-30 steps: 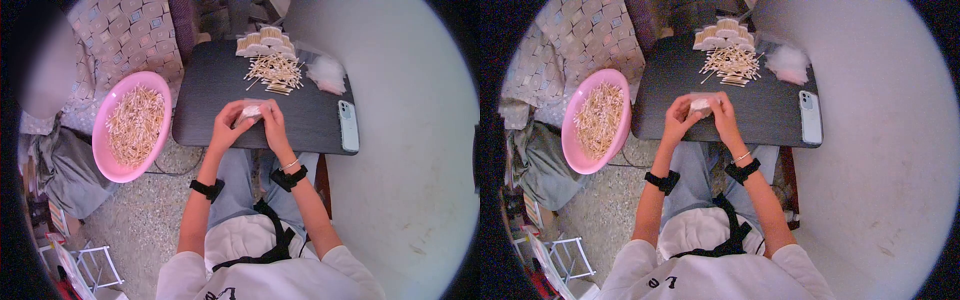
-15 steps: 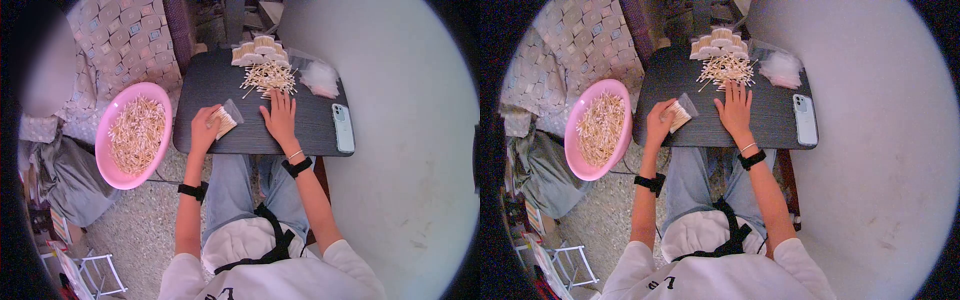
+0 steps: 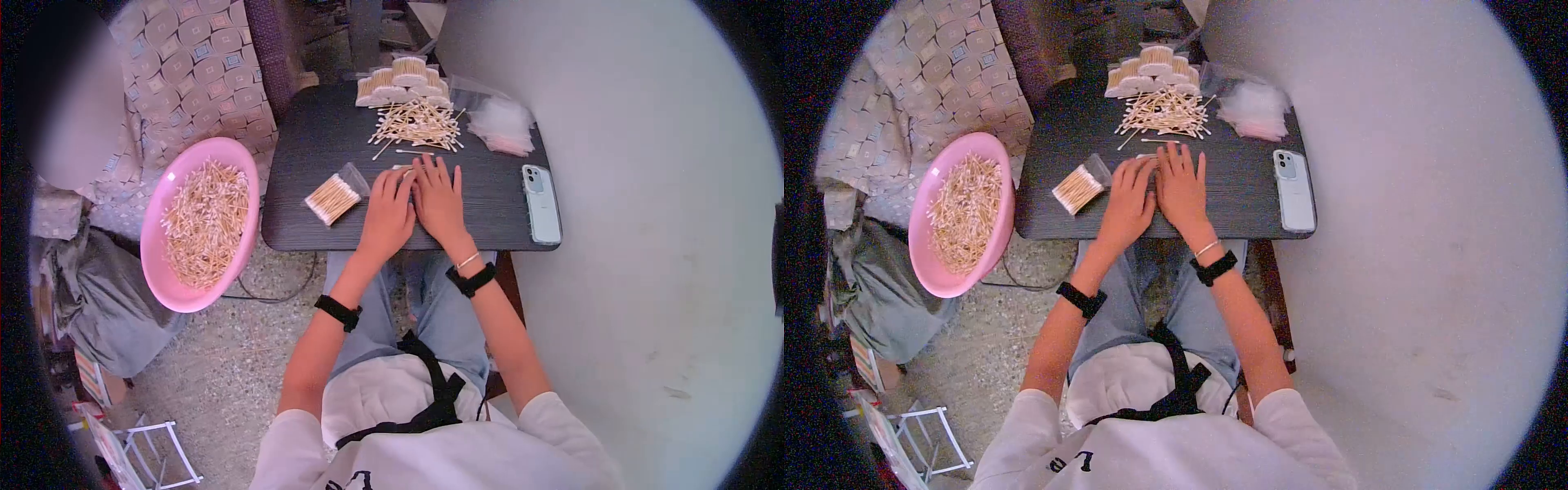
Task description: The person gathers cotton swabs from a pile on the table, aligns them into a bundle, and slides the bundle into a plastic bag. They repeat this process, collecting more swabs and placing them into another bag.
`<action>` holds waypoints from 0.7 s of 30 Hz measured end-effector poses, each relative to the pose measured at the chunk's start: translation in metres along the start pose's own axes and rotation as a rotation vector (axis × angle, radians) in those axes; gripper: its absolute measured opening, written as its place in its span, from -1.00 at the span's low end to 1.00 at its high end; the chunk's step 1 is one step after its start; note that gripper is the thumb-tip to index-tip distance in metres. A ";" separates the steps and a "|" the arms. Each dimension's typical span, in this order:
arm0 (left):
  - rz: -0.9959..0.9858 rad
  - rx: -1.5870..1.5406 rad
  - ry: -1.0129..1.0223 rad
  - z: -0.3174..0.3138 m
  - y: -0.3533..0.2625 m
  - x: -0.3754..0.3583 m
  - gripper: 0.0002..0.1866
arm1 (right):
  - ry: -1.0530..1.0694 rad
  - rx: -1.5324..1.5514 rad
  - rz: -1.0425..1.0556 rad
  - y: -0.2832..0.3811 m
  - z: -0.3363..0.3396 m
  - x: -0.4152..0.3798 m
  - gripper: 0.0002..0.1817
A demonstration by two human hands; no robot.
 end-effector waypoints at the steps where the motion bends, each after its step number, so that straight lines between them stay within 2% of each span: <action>1: -0.020 0.067 0.000 -0.007 0.000 0.000 -0.41 | -0.001 0.023 0.026 0.001 0.006 -0.006 -0.51; 7: -0.019 0.293 0.085 -0.040 0.019 0.018 -0.37 | 0.040 0.151 -0.030 -0.004 0.016 -0.018 -0.44; 11: 0.062 0.395 0.146 -0.051 0.030 0.021 -0.38 | -0.016 0.070 -0.071 -0.012 0.009 -0.006 -0.40; 16: 0.101 0.365 0.132 -0.049 0.036 0.021 -0.40 | -0.028 0.043 0.029 -0.011 0.000 0.012 -0.38; 19: 0.133 0.329 0.074 -0.048 0.042 0.022 -0.43 | -0.025 0.236 0.060 -0.012 -0.002 0.021 -0.35; 21: 0.135 0.314 0.036 -0.047 0.043 0.022 -0.46 | -0.054 0.212 0.063 -0.013 -0.001 0.027 -0.32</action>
Point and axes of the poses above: each hand's wrist, its own x-axis towards the middle knuckle, its own z-axis out of the back of the hand, y = z × x, the point moved 9 cm from there along x, towards the middle knuckle, and after that the axes turned 5 degrees about -z, right-handed, at the moved point
